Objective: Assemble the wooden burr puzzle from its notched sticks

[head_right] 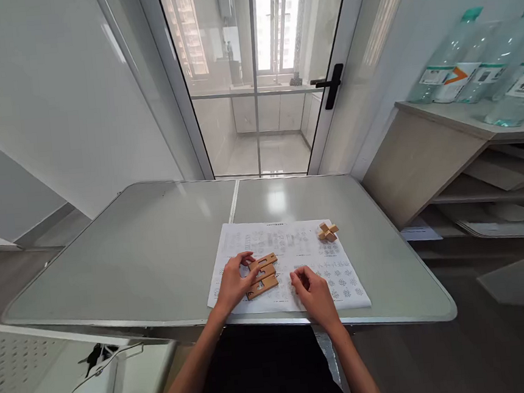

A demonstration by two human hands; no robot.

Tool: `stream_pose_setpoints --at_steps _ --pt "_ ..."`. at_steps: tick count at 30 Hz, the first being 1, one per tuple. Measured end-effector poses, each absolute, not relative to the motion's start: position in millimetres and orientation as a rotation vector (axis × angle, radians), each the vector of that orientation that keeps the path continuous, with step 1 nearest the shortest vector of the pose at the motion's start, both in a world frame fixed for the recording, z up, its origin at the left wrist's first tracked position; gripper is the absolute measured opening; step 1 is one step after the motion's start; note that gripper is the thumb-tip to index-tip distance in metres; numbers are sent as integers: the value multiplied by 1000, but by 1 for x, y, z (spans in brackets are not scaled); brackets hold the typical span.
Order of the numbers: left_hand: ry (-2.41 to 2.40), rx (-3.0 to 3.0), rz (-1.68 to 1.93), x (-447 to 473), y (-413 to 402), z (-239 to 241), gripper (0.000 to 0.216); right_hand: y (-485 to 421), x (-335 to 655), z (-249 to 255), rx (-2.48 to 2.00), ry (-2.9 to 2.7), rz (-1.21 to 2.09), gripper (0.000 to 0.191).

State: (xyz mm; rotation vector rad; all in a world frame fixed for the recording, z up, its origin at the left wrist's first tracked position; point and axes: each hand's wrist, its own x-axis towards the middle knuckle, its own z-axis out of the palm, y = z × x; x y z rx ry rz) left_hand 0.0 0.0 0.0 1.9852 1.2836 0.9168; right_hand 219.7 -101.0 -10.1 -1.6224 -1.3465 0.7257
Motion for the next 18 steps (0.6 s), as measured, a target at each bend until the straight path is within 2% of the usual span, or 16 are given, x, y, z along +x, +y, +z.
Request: stream_pose_setpoints --at_steps 4,9,18 --pt "1302 1967 926 1 0 1 33 -99 212 -8 -1583 -1483 618 32" --pt "1314 1976 959 0 -3 -1 31 -97 196 -6 -1427 -1631 651 21" --pt "1257 1990 979 -2 -7 2 26 -95 192 -9 -1422 -1638 706 17"
